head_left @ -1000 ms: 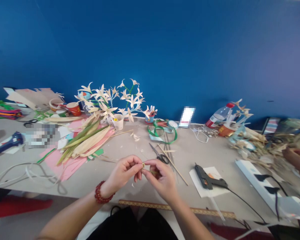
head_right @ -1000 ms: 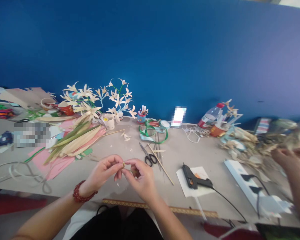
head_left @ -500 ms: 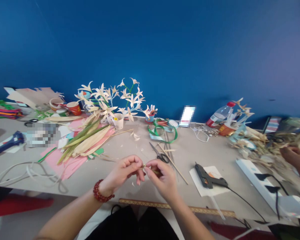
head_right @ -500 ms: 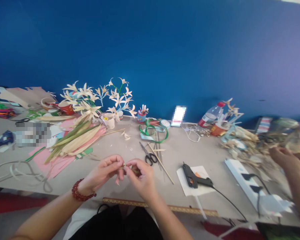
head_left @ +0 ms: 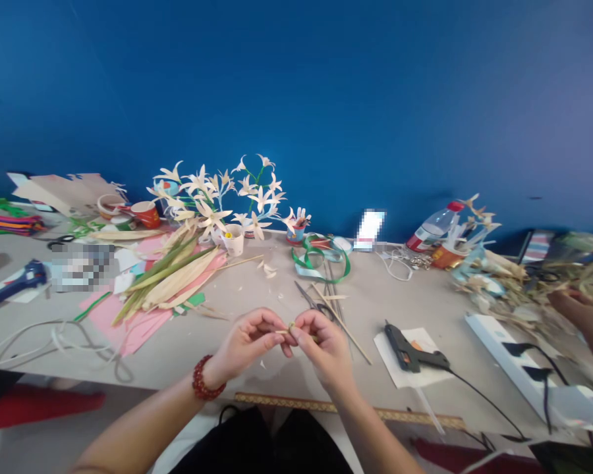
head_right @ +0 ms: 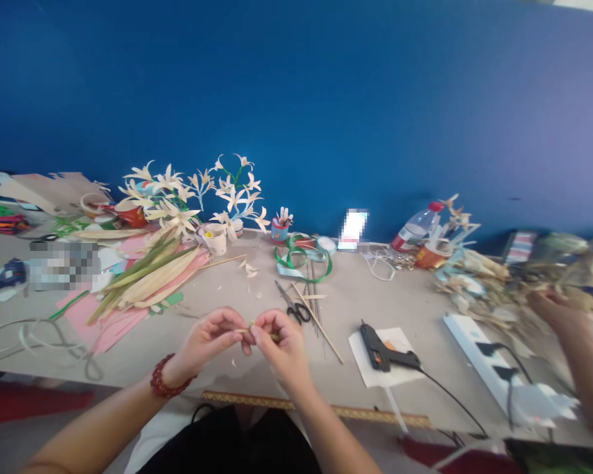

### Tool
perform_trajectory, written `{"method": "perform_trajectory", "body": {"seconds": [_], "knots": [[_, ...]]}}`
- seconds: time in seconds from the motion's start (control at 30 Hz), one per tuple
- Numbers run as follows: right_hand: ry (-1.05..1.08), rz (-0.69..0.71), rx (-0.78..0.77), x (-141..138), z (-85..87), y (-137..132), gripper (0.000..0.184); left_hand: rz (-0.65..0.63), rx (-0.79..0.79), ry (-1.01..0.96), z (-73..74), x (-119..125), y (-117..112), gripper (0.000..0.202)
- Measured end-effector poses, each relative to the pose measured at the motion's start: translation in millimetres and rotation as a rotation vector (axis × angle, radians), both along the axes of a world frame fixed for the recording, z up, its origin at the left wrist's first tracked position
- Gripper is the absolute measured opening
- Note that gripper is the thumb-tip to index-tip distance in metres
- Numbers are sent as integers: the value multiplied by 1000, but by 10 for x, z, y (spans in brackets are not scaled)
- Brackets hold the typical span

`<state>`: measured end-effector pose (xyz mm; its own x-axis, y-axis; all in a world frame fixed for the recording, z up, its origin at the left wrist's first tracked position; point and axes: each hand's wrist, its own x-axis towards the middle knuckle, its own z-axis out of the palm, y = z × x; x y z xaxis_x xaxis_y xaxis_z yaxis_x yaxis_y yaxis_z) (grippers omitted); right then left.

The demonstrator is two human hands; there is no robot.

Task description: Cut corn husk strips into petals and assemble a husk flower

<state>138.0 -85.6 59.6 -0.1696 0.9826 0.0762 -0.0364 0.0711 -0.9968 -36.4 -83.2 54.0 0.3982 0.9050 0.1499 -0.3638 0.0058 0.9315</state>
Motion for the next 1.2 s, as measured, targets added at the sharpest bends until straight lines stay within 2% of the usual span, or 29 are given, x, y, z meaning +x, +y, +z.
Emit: {"method": "perform_trajectory", "body": {"seconds": [0.23, 0.47, 0.63, 0.73, 0.87, 1.03, 1.2], "knots": [[35, 34, -6, -19, -4, 6, 25, 87, 78, 99, 45, 11, -7, 17], [-5, 110, 28, -15, 49, 26, 23, 170, 35, 206, 37, -5, 26, 17], [-277, 91, 170, 61, 127, 34, 18, 206, 83, 281, 15, -28, 24, 18], [-400, 150, 224, 119, 172, 42, 15, 261, 190, 372, 21, -75, 59, 19], [-425, 192, 211, 205, 179, 67, 18, 345, 411, 553, 103, -167, 118, 17], [-373, 196, 178, 231, 183, 95, 23, 307, 698, 776, 217, -174, 87, 21], [-338, 212, 161, 218, 215, 104, 23, 304, 807, 830, 207, -99, 59, 21]]}}
